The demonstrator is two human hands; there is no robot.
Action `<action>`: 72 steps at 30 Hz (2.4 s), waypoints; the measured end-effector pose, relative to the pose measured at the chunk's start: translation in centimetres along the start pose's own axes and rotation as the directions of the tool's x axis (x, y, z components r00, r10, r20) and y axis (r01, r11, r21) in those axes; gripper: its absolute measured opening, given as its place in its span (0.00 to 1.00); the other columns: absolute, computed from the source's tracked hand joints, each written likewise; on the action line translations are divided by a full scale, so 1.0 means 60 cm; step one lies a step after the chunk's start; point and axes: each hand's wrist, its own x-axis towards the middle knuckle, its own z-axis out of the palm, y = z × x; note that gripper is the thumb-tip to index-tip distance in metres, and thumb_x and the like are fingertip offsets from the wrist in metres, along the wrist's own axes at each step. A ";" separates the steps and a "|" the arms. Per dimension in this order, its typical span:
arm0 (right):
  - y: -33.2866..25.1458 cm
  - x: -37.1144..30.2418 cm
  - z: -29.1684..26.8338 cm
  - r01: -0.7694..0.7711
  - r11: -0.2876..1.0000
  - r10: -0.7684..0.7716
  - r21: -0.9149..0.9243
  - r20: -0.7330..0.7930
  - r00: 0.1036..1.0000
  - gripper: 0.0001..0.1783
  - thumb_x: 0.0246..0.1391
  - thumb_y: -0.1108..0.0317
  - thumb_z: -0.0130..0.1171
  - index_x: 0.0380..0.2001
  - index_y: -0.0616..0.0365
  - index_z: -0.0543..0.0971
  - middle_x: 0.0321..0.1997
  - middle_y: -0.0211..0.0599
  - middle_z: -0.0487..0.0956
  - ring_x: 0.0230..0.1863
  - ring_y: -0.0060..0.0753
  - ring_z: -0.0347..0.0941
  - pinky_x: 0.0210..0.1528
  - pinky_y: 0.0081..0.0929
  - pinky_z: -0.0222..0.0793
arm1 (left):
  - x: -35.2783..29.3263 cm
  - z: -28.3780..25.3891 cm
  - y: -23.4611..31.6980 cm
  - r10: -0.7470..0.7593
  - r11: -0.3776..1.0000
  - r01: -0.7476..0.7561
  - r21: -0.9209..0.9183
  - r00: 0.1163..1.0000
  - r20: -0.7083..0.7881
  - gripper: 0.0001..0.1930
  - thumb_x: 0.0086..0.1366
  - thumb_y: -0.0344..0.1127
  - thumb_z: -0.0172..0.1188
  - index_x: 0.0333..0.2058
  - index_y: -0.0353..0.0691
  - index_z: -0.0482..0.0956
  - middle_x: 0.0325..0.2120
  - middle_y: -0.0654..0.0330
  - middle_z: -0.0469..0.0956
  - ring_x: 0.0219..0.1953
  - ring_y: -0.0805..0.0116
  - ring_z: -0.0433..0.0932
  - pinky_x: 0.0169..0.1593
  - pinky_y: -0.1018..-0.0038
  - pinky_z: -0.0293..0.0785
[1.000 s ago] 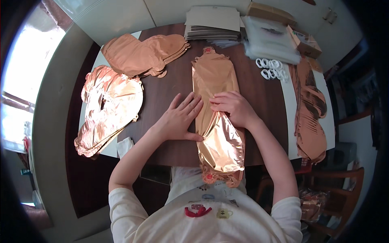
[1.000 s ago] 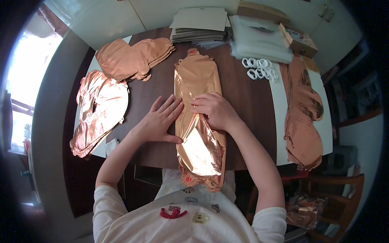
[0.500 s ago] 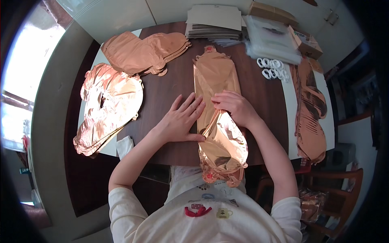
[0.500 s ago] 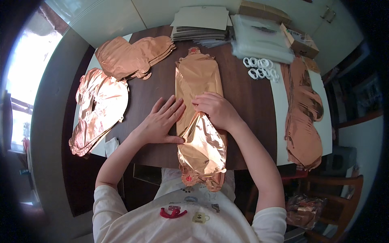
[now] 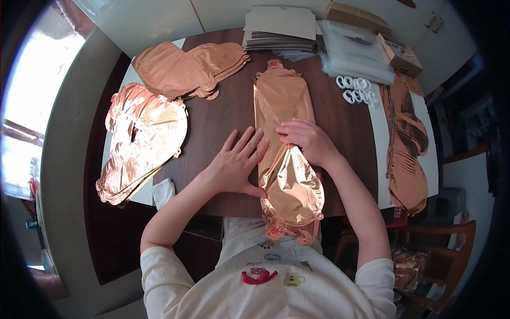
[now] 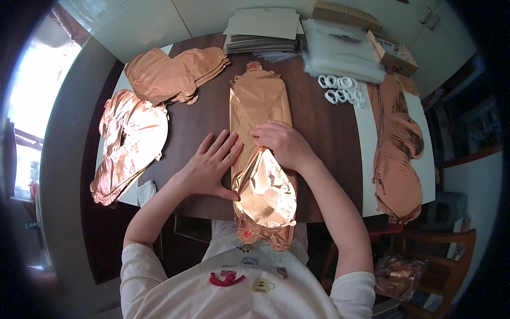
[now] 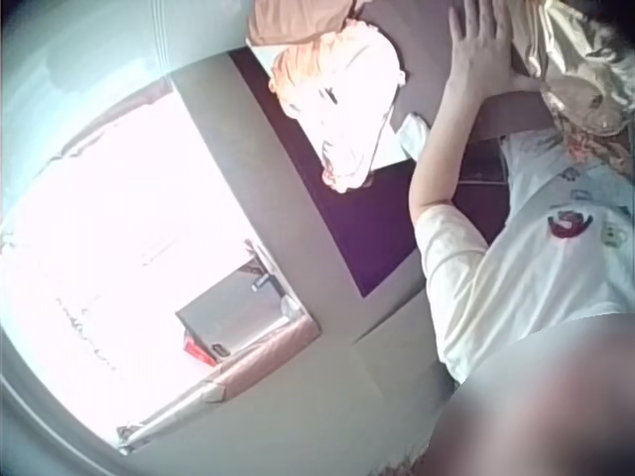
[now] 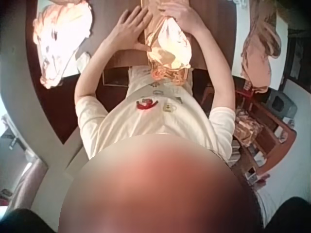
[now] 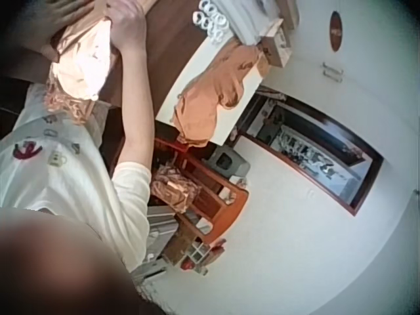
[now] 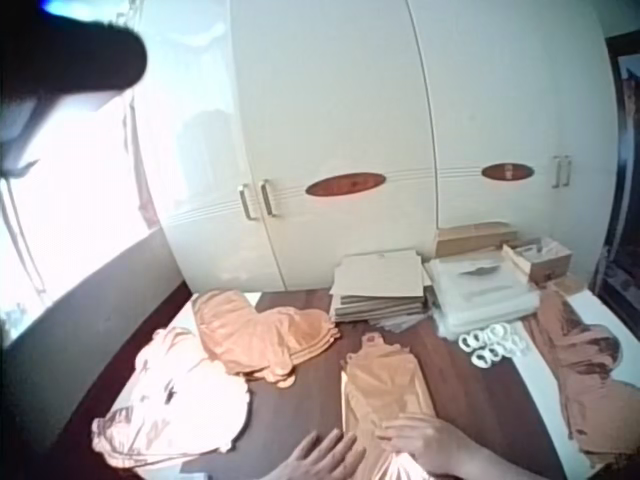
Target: Fold a metallic letter balloon and place it into a cardboard packaging sleeve.
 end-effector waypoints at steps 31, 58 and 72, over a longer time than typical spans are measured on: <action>-0.002 0.000 -0.003 0.015 0.999 -0.015 -0.033 0.000 1.000 0.07 0.46 0.68 0.57 0.29 0.56 0.81 0.43 0.33 0.81 0.51 0.35 0.74 0.56 0.35 0.67 | 0.105 -0.008 -0.117 -0.203 0.976 0.199 0.090 0.979 0.033 0.62 0.41 0.80 0.53 0.63 0.32 0.53 0.64 0.51 0.54 0.68 0.59 0.50 0.68 0.54 0.42; -0.115 -0.099 -0.080 0.054 0.992 -0.011 -0.117 0.345 0.939 0.16 0.42 0.69 0.58 0.39 0.51 0.82 0.52 0.25 0.77 0.59 0.30 0.67 0.62 0.38 0.58 | 0.130 0.010 -0.149 -0.258 0.956 0.257 0.138 0.966 -0.008 0.65 0.36 0.82 0.53 0.63 0.34 0.53 0.63 0.51 0.55 0.68 0.53 0.49 0.65 0.48 0.48; -0.150 -0.154 -0.077 -0.064 0.998 0.059 0.003 0.338 0.939 0.20 0.39 0.69 0.58 0.41 0.52 0.81 0.52 0.28 0.77 0.60 0.31 0.67 0.67 0.44 0.54 | 0.084 0.014 -0.115 -0.028 0.986 0.057 0.156 0.984 -0.178 0.55 0.44 0.77 0.52 0.58 0.32 0.63 0.60 0.50 0.60 0.66 0.55 0.52 0.65 0.49 0.49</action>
